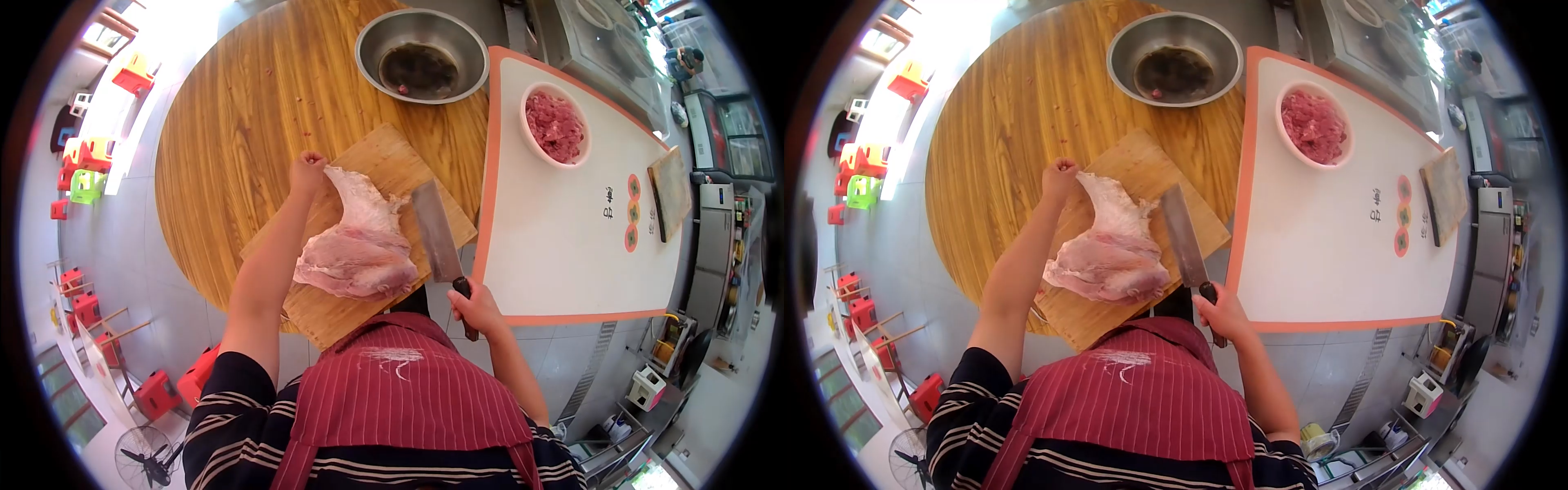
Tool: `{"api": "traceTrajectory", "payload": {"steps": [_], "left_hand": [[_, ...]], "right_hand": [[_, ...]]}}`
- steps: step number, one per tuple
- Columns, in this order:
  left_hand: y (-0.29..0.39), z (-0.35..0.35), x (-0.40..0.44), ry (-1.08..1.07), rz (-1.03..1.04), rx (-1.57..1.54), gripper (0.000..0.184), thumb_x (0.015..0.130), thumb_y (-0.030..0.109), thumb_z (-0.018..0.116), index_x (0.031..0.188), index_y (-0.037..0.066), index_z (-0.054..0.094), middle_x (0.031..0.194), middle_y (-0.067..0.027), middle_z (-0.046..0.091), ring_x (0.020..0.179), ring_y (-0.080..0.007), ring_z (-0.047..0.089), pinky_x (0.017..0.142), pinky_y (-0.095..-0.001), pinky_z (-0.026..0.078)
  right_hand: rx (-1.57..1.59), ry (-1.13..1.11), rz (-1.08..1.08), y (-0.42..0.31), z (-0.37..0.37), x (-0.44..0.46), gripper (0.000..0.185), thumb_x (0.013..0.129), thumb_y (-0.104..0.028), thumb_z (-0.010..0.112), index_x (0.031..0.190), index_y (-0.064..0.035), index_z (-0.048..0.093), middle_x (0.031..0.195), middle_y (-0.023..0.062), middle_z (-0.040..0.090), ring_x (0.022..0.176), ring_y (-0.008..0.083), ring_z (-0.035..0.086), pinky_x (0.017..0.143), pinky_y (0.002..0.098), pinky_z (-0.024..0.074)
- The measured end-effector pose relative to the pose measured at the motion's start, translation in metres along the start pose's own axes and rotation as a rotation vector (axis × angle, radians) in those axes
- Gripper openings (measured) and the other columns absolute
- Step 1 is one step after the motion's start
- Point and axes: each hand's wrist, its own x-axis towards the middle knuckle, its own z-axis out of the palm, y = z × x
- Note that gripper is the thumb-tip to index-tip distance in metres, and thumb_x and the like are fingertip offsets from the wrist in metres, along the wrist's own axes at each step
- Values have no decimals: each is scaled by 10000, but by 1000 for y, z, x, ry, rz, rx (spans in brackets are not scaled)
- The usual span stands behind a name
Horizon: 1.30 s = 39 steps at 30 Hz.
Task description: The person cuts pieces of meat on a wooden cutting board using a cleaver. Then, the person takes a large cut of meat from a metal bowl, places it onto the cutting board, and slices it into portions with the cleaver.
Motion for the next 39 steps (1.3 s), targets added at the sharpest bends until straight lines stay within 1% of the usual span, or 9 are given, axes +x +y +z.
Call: {"api": "traceTrajectory", "payload": {"steps": [6,9,11,15,18,20,26,32,39], "left_hand": [[-11,-7,16,115,110,45,155,737,153,644,842,40,635,731,-92,627,682,-182,596,632,-304,465],[9,-10,-9,-53,107,139,180,749,158,635,887,44,640,740,-102,628,691,-206,603,646,-310,471],[7,-1,-18,-289,302,263,206,765,192,632,904,40,638,776,-112,634,738,-226,611,679,-327,474],[10,13,-30,-384,425,391,220,772,204,634,929,49,639,832,-126,632,794,-248,603,690,-348,475],[14,16,-30,-392,496,424,233,763,207,616,927,43,637,855,-158,624,837,-319,586,722,-394,462],[11,18,-26,-391,535,446,215,759,188,607,913,43,643,840,-169,619,821,-336,578,719,-402,458],[14,8,-11,-436,265,390,177,752,183,615,836,32,657,736,-156,626,707,-284,610,657,-365,477],[26,-10,-3,-495,294,425,203,721,198,639,832,29,650,666,-114,616,605,-187,594,577,-310,468],[39,-14,-2,-510,320,474,179,703,199,646,769,33,651,665,-108,619,601,-201,591,574,-312,464]], "right_hand": [[15,8,-13,-2,-1,5,232,824,-203,584,895,-3,491,598,18,500,494,89,495,469,244,415],[28,-1,-28,-7,0,7,256,821,-214,591,922,3,498,595,16,501,494,91,495,473,245,418],[4,-18,-18,-9,2,9,285,821,-227,590,955,9,504,592,19,510,495,94,500,479,248,423],[-21,-26,-10,-13,8,16,301,823,-237,586,975,11,510,592,24,521,494,95,504,484,251,427],[-47,-28,4,-18,10,19,298,828,-240,579,980,9,517,589,26,527,494,97,508,488,252,430],[12,-31,-17,-25,11,18,203,830,-201,567,854,-17,482,596,10,497,494,84,489,467,242,407],[109,-77,10,-38,19,27,192,843,-199,551,836,-23,473,598,20,493,499,94,480,469,241,404],[453,-171,-18,-51,62,54,194,864,-195,525,794,-30,448,597,36,487,492,109,476,467,251,419],[499,-173,-75,-70,114,85,195,864,-193,506,773,-32,447,590,37,486,465,120,472,432,260,410]]}}
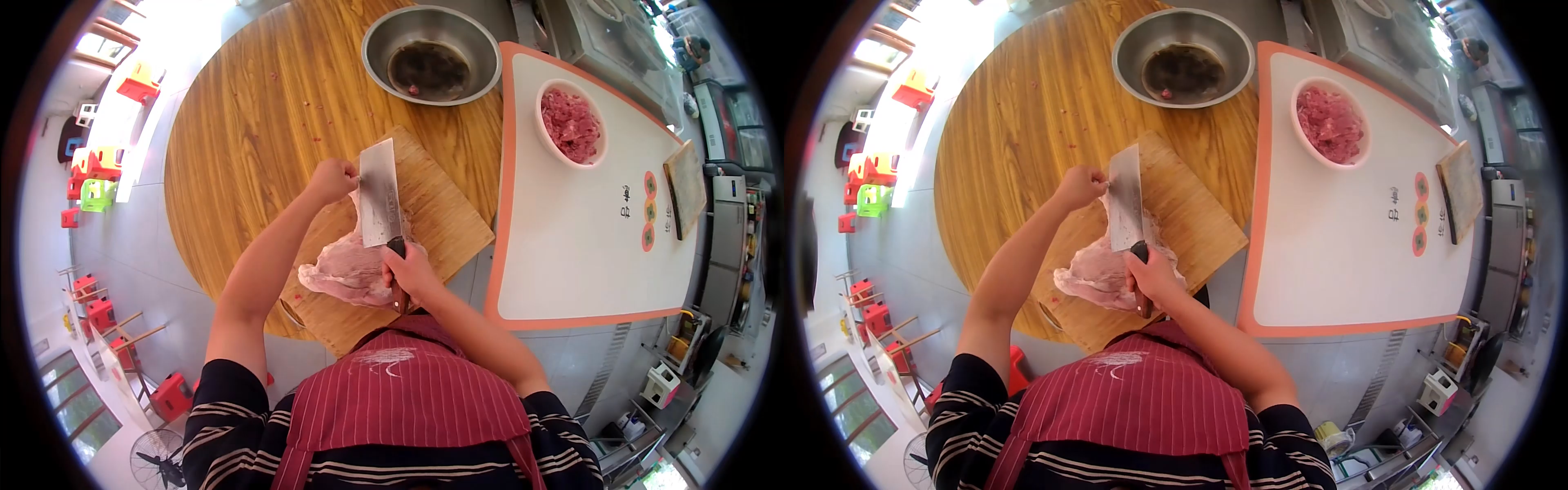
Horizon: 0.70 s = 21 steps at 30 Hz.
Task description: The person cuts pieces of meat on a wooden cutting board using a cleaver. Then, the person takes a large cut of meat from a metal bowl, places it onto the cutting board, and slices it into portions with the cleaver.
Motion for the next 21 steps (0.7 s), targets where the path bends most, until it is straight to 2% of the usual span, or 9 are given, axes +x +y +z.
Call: {"api": "traceTrajectory", "payload": {"steps": [3,6,8,10,14,16,18,20,21], "left_hand": [[0,0,-4,-23,-53,21,178,703,202,643,758,33,651,664,-112,615,599,-211,585,573,-319,461],[-8,-3,-4,69,59,93,194,715,214,636,779,32,649,650,-113,604,595,-200,579,569,-318,457],[-11,-9,-5,126,-46,-63,211,733,226,625,803,29,645,637,-107,591,583,-184,566,561,-316,450],[-17,-12,-4,119,-67,-69,220,739,232,623,808,24,643,634,-103,586,579,-173,557,557,-314,446],[-16,-7,-14,88,-108,-133,227,761,234,614,814,14,630,627,-86,573,569,-145,533,543,-308,433],[-2,-13,-23,104,-111,-184,220,777,225,607,804,8,626,616,-67,569,555,-129,519,530,-288,419],[-6,-16,-22,120,-113,-229,217,792,217,600,794,1,623,604,-48,565,541,-114,504,517,-268,405],[-32,-20,-7,294,-147,-608,187,830,181,569,811,-2,602,641,-14,564,550,-84,485,505,-225,378],[-36,-30,-4,294,-149,-611,187,830,181,569,811,-2,602,641,-14,564,550,-84,485,505,-225,378]], "right_hand": [[84,43,-65,-6,21,35,188,857,-187,503,761,-37,444,587,37,483,476,124,481,429,267,413],[138,87,-110,-5,34,55,186,844,-181,504,749,-28,457,568,39,491,460,127,484,421,272,402],[143,105,-120,4,38,51,186,835,-174,505,738,-19,467,553,44,501,443,131,485,410,276,391],[-114,80,-117,28,42,27,205,837,-181,503,735,-8,461,530,46,512,429,134,493,403,291,392],[-178,103,-140,20,46,36,196,832,-187,507,787,3,490,531,68,526,438,155,515,426,303,411],[-442,276,-353,35,39,94,188,846,-188,503,795,-13,459,539,34,505,441,119,482,425,275,406],[-245,258,-312,2,39,103,190,820,-185,527,801,0,488,582,70,540,481,149,532,454,315,429],[-199,231,-284,-29,40,94,186,819,-184,529,812,-2,488,582,66,537,482,146,532,453,311,430],[-160,202,-257,-35,37,90,184,817,-183,531,823,-4,488,581,62,535,483,142,532,452,306,430]]}}
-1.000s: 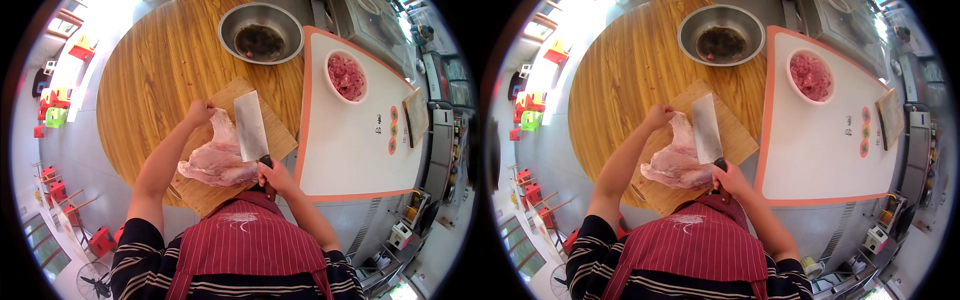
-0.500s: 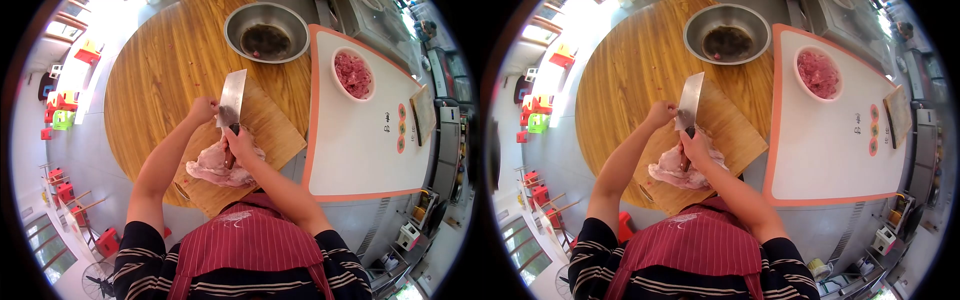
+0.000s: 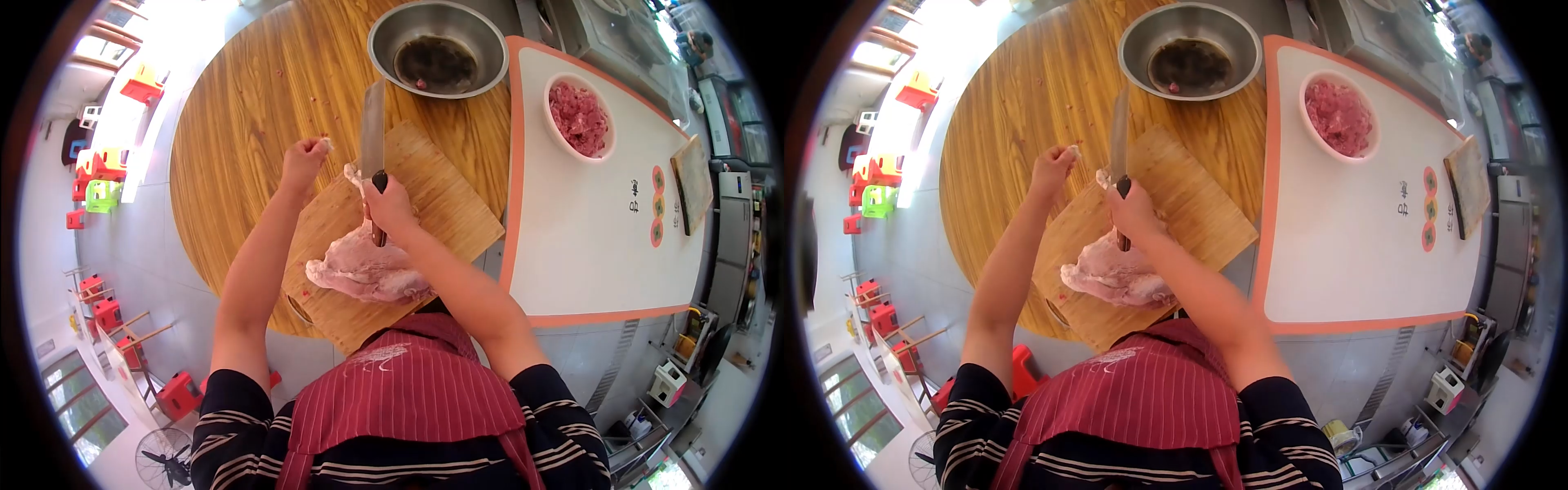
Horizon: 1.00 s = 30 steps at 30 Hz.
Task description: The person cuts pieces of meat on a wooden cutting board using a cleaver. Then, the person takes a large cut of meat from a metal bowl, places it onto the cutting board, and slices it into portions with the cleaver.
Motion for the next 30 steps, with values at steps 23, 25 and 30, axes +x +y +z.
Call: {"api": "traceTrajectory", "payload": {"steps": [23,25,30], "left_hand": [[-37,55,-12,-81,185,750,172,758,174,536,775,26,621,795,-180,609,756,-342,595,669,-408,474],[-32,51,-9,-121,117,754,166,741,168,526,768,36,623,754,-176,616,724,-331,603,646,-396,479],[-33,46,-9,-107,59,572,181,736,192,551,780,34,628,727,-172,617,698,-317,606,632,-391,479]], "right_hand": [[-72,-10,74,19,-50,-92,167,847,-169,528,831,-11,475,567,32,506,477,104,489,449,247,404],[-20,-47,132,15,-45,-92,173,840,-167,526,805,-7,472,567,36,513,474,107,490,447,248,404],[0,-85,151,23,-40,-90,170,830,-157,524,770,-10,462,575,38,512,471,110,490,438,254,409]]}}
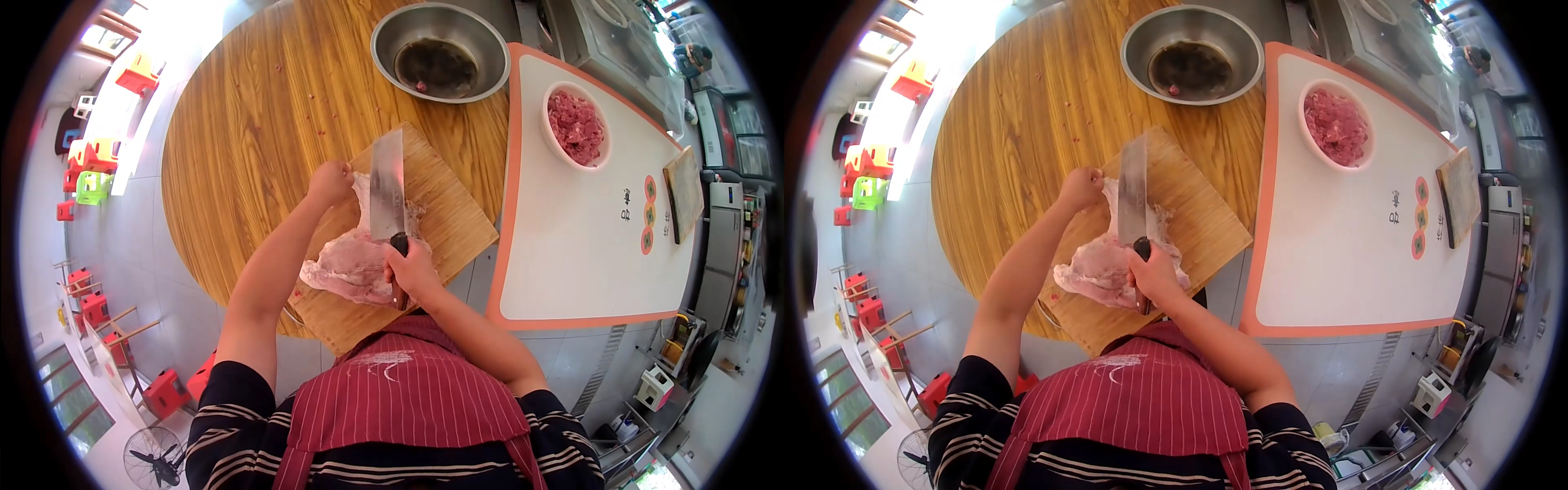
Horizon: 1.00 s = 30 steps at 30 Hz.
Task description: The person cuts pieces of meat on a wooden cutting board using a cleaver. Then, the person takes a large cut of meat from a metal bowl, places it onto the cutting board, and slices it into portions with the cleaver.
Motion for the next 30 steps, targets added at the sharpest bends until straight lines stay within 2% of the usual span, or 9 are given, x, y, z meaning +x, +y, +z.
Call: {"api": "traceTrajectory", "payload": {"steps": [4,6,9,13,19,22,24,28,30], "left_hand": [[17,2,-9,121,116,128,178,756,193,562,815,43,636,768,-165,618,745,-320,594,678,-386,475],[18,5,-10,102,444,244,171,772,192,561,836,54,638,832,-158,607,816,-324,572,732,-390,459],[25,11,-8,-30,293,216,172,774,196,550,845,67,639,875,-155,590,866,-325,551,762,-399,443],[21,19,1,-8,376,235,180,768,192,535,843,61,633,857,-152,594,844,-328,561,735,-406,451],[19,4,4,3,330,281,171,755,169,517,808,38,613,845,-150,597,785,-325,579,684,-413,463],[15,-2,6,17,268,139,160,739,176,528,775,39,604,854,-155,597,806,-328,575,700,-413,467],[15,-6,6,34,276,105,144,735,157,534,749,31,600,734,-161,606,706,-328,583,627,-395,462],[12,-11,7,-34,232,100,139,733,153,547,737,24,598,668,-154,592,658,-305,583,604,-382,457],[9,-12,6,-12,218,-36,138,734,151,563,738,19,603,661,-146,589,632,-272,581,588,-365,452]], "right_hand": [[112,64,19,8,0,0,164,828,-153,529,766,-17,462,589,37,504,470,110,488,434,257,414],[98,69,16,12,-4,0,159,831,-150,530,773,-19,462,592,36,503,469,108,487,437,254,414],[84,74,30,10,-7,-2,152,837,-147,531,787,-22,463,594,34,502,471,105,484,441,249,415],[9,78,41,10,-9,-4,148,845,-148,530,808,-21,464,601,34,507,477,102,484,446,246,419],[85,41,62,6,-2,-7,165,851,-168,530,816,-20,466,623,36,516,496,109,493,453,253,428],[126,-10,58,8,8,0,157,830,-153,511,803,-4,471,589,50,522,459,127,490,440,271,415],[141,-4,52,7,15,10,164,828,-158,510,793,-2,471,585,51,518,461,131,489,444,273,415],[221,17,-26,1,28,45,185,826,-173,505,766,-2,471,576,52,508,474,137,493,456,278,416],[254,-6,-28,-8,31,48,202,828,-182,509,745,-3,466,582,52,511,489,138,501,466,276,419]]}}
